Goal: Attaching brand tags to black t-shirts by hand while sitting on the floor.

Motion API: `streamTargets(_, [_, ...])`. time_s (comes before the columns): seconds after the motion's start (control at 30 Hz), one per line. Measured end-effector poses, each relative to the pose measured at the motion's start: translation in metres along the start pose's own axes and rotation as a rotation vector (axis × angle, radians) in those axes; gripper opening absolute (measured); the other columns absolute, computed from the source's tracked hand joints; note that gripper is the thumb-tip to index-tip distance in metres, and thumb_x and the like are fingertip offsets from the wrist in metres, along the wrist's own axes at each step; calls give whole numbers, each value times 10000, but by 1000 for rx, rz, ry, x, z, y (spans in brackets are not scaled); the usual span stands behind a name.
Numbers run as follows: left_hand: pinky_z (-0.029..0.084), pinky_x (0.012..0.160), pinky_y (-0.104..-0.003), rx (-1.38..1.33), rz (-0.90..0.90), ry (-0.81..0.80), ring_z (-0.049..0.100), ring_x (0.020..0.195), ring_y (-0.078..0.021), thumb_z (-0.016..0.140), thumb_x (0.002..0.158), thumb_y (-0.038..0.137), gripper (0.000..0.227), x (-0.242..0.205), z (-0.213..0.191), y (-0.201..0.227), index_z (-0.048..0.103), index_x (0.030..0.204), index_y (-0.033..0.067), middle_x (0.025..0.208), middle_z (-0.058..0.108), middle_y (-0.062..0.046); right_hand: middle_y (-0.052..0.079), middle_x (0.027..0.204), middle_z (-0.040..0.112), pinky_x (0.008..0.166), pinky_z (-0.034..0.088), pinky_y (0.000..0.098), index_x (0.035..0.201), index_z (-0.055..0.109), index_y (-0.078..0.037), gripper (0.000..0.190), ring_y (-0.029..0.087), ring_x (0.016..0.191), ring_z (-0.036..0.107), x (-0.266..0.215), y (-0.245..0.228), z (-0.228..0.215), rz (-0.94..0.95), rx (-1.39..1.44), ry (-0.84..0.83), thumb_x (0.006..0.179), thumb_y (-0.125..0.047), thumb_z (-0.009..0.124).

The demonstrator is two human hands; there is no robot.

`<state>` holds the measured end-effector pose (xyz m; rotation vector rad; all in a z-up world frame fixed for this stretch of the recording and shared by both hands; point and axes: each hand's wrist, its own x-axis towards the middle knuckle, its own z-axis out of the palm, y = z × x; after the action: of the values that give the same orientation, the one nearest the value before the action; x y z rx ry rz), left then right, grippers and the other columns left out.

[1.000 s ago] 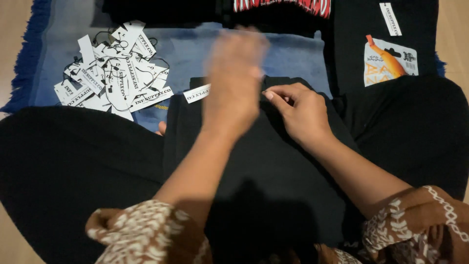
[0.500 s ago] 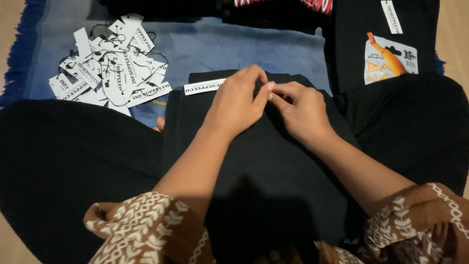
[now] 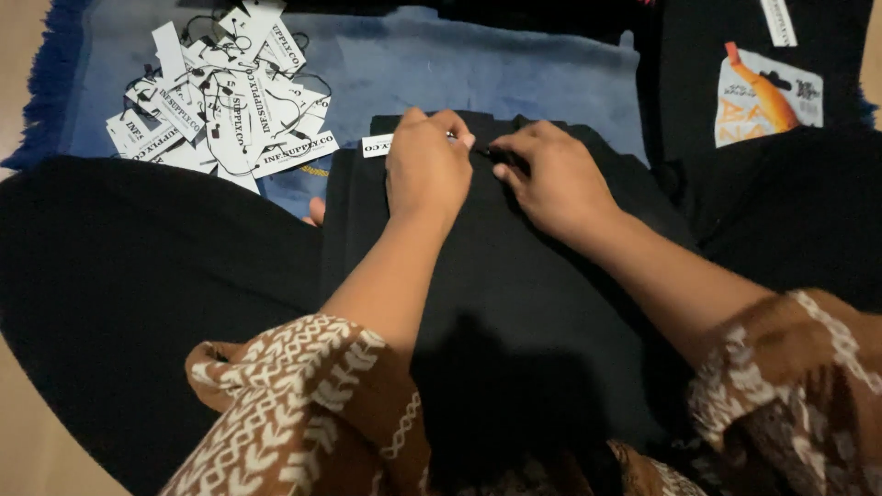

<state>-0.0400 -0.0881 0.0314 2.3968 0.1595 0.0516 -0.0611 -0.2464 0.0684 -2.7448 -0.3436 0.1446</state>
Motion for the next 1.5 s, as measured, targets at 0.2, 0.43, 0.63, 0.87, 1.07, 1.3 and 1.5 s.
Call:
streamTargets(0.2, [618, 706, -382, -65, -169, -25, 709, 911, -269, 674, 949, 211, 171, -5, -10, 9, 663, 780, 185, 944, 555, -26, 170, 1128, 675, 876, 572, 493, 1212, 733, -77, 285, 405, 1066, 676, 17, 7, 10, -126, -33, 128, 929, -104, 740])
streamTargets(0.43, [615, 710, -387, -87, -62, -38, 710, 908, -290, 678, 944, 199, 156, -7, -6, 8, 665, 794, 159, 948, 568, -44, 72, 1000, 730, 811, 608, 422, 1105, 792, -152, 226, 315, 976, 721, 12, 4, 14, -67, -13, 179, 943, -24, 700])
streamTargets(0.63, [532, 936, -411, -59, 189, 47, 614, 1112, -332, 573, 997, 129, 134, -17, -12, 17, 587, 872, 81, 937, 586, -99, 164, 926, 694, 730, 584, 508, 1101, 684, -70, 132, 395, 902, 695, 7, 1, 12, -73, 74, 197, 1011, -48, 590])
streamTargets(0.87, [540, 881, -477, -97, 344, -19, 642, 1034, -368, 626, 973, 171, 89, -13, -18, 11, 624, 919, 101, 932, 645, -123, 112, 916, 724, 734, 589, 454, 1092, 666, -124, 98, 363, 921, 720, -14, -5, 1, -67, 64, 242, 1004, -103, 628])
streamTargets(1.07, [546, 904, -442, -54, 322, -90, 649, 1061, -324, 647, 949, 222, 80, -10, -16, 7, 654, 911, 152, 919, 668, -68, 54, 1006, 737, 837, 586, 413, 1107, 756, -170, 145, 304, 1005, 706, -9, 13, 10, -102, 112, 209, 971, -170, 706])
streamTargets(1.3, [519, 952, -414, -139, 350, -54, 620, 1124, -284, 617, 928, 194, 86, -17, -23, 12, 651, 871, 139, 890, 663, -57, 33, 1042, 728, 926, 551, 449, 1119, 766, -162, 167, 305, 1121, 650, -11, 15, 9, -10, 152, 262, 1010, -257, 683])
streamTargets(1.5, [493, 970, -425, -92, 435, -1, 593, 1162, -291, 642, 914, 236, 114, -17, -21, 12, 634, 848, 142, 903, 652, -59, -43, 1038, 745, 967, 518, 406, 1072, 794, -223, 129, 236, 1151, 644, -14, 11, 0, 84, 215, 270, 986, -291, 728])
